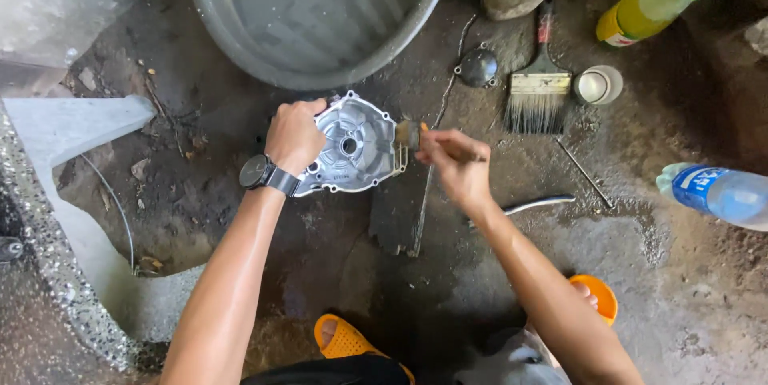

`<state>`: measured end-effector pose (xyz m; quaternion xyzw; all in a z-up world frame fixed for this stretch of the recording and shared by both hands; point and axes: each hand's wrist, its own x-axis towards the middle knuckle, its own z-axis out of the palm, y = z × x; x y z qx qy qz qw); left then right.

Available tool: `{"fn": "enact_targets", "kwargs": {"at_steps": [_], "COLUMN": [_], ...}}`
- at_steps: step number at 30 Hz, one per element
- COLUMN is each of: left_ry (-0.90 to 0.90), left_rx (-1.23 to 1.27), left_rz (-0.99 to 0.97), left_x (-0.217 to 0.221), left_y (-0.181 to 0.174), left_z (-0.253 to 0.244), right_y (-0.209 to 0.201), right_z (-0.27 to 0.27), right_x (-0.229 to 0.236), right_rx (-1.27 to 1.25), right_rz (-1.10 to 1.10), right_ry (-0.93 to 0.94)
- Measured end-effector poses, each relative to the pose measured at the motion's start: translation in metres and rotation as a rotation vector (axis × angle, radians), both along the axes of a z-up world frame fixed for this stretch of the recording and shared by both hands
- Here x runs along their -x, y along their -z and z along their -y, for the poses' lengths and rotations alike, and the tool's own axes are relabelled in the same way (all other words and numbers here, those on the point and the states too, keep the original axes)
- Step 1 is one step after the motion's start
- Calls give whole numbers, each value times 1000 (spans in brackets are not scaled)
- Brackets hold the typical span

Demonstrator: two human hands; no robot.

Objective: Cleaning motorcycle engine casing components with a brush and water.

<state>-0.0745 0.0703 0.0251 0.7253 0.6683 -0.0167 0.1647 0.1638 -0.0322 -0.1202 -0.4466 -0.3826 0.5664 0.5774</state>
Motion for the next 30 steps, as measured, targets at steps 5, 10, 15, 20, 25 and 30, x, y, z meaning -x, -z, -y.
{"fn": "enact_targets", "kwargs": {"at_steps": [5,10,15,20,25,30], "left_ry": [-46,-48,-30,-51,-34,-15], "left_rx": [15,2,40,4,2,-19], "left_rz": [-2,-5,-30,-18,-13,-37], "left_x": [0,0,-3,-5,-8,-14], "left_y": [0,1,-1,-1,-3,-10], "left_z": [0,3,4,5,7,5], "right_y": [2,4,-15,-10,-31,-31], "right_z": [7,11,-6,2,6,23], "right_x": [0,10,-2,-5,-5,0], "right_rx": [-127,-44,148,-40,15,25], "right_rz": [270,11,99,73,205,73], "right_ry": [-82,3,-74,-156,-4,-3]}}
